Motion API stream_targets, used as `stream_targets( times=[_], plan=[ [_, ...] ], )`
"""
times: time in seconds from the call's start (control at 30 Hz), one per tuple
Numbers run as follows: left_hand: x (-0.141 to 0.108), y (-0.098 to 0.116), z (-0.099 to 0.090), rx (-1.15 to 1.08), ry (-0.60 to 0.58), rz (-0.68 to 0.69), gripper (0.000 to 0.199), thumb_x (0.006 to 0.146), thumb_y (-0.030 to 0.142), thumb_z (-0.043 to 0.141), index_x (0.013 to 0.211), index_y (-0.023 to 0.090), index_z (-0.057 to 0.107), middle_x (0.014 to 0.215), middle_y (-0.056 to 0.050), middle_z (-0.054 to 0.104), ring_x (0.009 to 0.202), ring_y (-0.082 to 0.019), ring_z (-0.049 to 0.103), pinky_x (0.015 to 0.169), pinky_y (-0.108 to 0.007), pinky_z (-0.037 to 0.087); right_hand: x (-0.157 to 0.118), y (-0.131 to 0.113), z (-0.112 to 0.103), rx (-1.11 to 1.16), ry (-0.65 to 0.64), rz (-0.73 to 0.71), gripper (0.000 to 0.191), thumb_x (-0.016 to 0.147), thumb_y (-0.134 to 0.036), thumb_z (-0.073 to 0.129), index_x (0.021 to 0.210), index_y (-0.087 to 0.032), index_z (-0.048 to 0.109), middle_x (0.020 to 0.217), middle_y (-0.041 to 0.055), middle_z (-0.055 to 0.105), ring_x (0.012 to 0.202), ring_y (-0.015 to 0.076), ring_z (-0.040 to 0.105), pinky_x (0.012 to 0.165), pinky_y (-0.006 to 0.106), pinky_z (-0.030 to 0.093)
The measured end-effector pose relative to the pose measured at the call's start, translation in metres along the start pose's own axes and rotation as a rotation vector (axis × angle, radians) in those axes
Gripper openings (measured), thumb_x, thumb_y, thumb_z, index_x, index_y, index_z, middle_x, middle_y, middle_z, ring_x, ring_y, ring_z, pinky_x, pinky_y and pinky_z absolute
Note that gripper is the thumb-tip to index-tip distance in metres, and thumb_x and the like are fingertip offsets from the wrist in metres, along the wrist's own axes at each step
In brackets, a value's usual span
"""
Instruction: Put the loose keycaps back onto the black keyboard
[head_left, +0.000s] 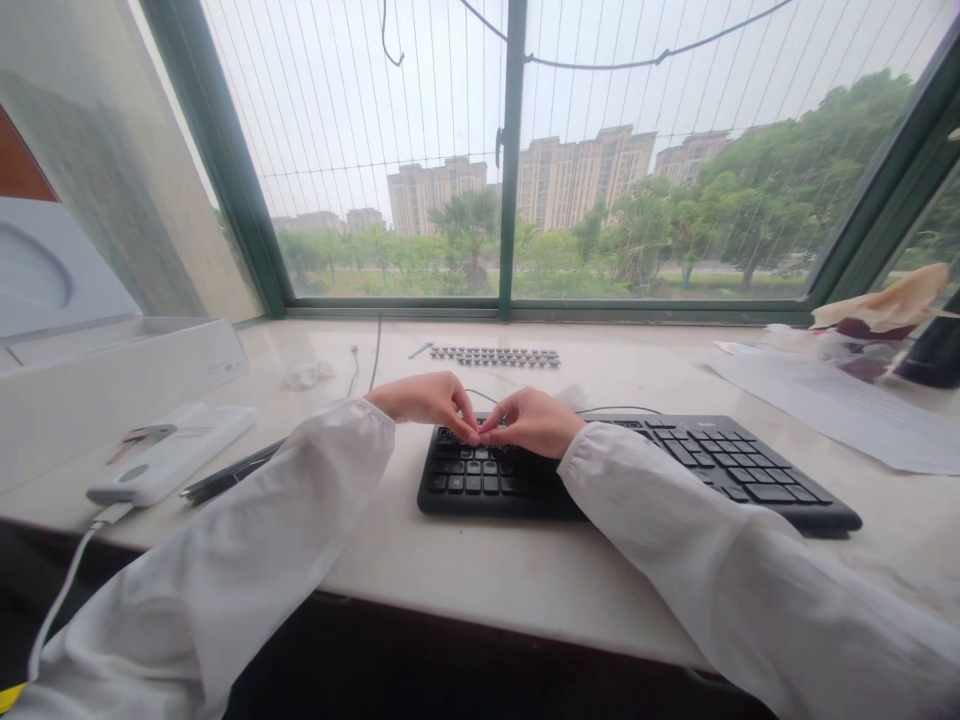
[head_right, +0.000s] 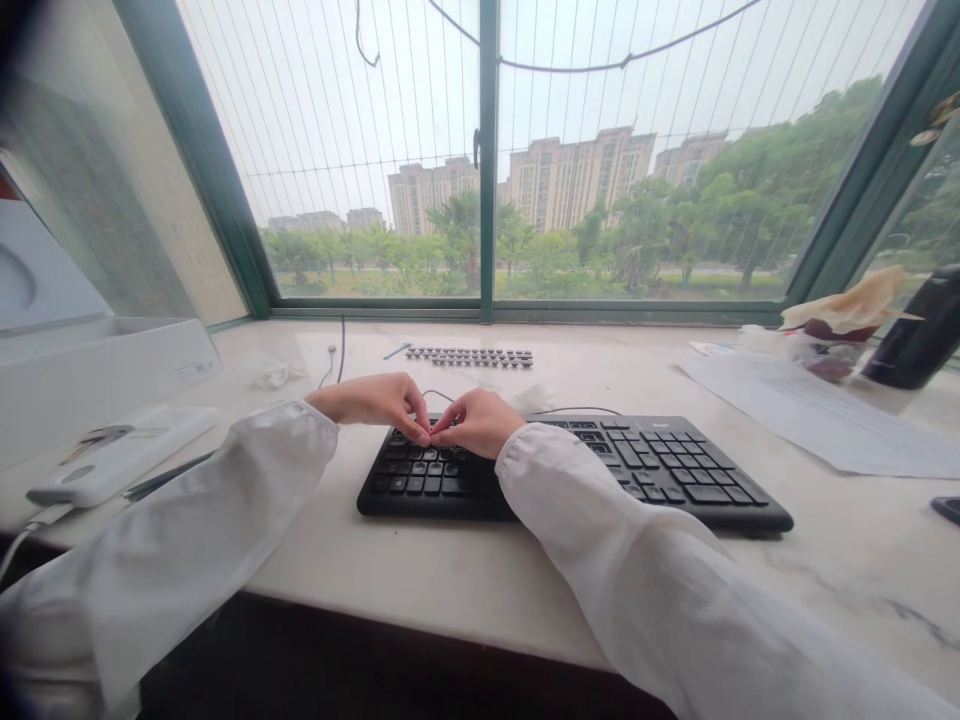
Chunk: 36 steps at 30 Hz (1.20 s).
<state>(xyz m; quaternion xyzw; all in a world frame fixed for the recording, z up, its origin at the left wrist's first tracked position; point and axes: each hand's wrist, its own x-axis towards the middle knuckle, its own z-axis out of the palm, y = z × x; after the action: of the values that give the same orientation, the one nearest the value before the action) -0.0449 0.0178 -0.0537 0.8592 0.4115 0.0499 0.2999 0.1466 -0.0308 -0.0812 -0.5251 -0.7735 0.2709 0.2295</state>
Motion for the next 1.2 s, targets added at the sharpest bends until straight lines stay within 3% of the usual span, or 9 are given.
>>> stream_targets(
  times=[0.13,0.27,0.4,0.67,0.87,1.0,1.2],
  plan=[
    [0.005,-0.004,0.004,-0.100,-0.081,-0.092,0.040,0.050,0.044,0.083,0.077,0.017,0.073,0.053,0.006,0.040,0.053,-0.008,0.030,0.050,-0.026,0.017,0.003,-0.001,0.003,0.053,-0.027,0.059,0.024,0.065,-0.033,0.073,0.081,-0.017,0.078,0.064,-0.0008,0.065,0.067,0.0129,0.055,0.060,0.023,0.037],
    [0.009,-0.005,0.007,-0.244,-0.131,-0.168,0.050,0.045,0.041,0.086,0.079,0.019,0.058,0.057,0.009,0.033,0.051,-0.008,0.025,0.047,-0.026,0.013,0.006,0.000,0.002,0.042,-0.049,0.081,0.024,0.065,-0.033,0.072,0.081,-0.017,0.078,0.068,-0.0001,0.068,0.073,0.0151,0.060,0.064,0.023,0.040],
    [0.011,-0.003,0.008,-0.285,-0.177,-0.158,0.050,0.047,0.038,0.085,0.073,0.020,0.046,0.059,0.008,0.031,0.052,-0.007,0.024,0.046,-0.026,0.012,0.008,0.002,0.001,0.062,-0.060,0.068,0.024,0.064,-0.033,0.072,0.082,-0.017,0.078,0.070,-0.0001,0.070,0.076,0.0154,0.061,0.065,0.022,0.042],
    [0.013,-0.003,0.006,-0.272,-0.243,-0.136,0.047,0.053,0.036,0.081,0.068,0.020,0.040,0.059,0.007,0.029,0.053,-0.008,0.024,0.048,-0.028,0.011,0.009,-0.003,-0.001,0.039,-0.077,0.111,0.023,0.064,-0.032,0.073,0.082,-0.018,0.078,0.073,0.0001,0.071,0.078,0.0161,0.062,0.066,0.022,0.043],
    [0.016,-0.007,0.006,-0.365,-0.345,-0.092,0.060,0.050,0.035,0.083,0.063,0.021,0.026,0.057,0.007,0.022,0.052,-0.009,0.020,0.050,-0.030,0.007,0.010,-0.002,-0.001,0.044,-0.069,0.117,0.023,0.064,-0.033,0.074,0.081,-0.018,0.078,0.069,0.0000,0.068,0.073,0.0154,0.060,0.063,0.022,0.042],
    [0.016,-0.005,0.005,-0.355,-0.345,-0.094,0.059,0.050,0.036,0.082,0.062,0.021,0.026,0.055,0.007,0.023,0.051,-0.009,0.019,0.051,-0.030,0.006,0.010,-0.003,0.000,0.038,-0.064,0.124,0.022,0.064,-0.032,0.074,0.081,-0.018,0.078,0.068,-0.0001,0.067,0.072,0.0151,0.059,0.062,0.023,0.041],
    [0.016,-0.002,0.002,-0.157,-0.267,-0.037,0.055,0.053,0.037,0.080,0.060,0.021,0.027,0.055,0.007,0.024,0.054,-0.009,0.020,0.054,-0.028,0.012,0.010,-0.004,0.000,0.016,-0.085,0.098,0.020,0.066,-0.030,0.070,0.079,-0.017,0.078,0.068,-0.0006,0.067,0.072,0.0151,0.059,0.063,0.023,0.040]
  ],
)
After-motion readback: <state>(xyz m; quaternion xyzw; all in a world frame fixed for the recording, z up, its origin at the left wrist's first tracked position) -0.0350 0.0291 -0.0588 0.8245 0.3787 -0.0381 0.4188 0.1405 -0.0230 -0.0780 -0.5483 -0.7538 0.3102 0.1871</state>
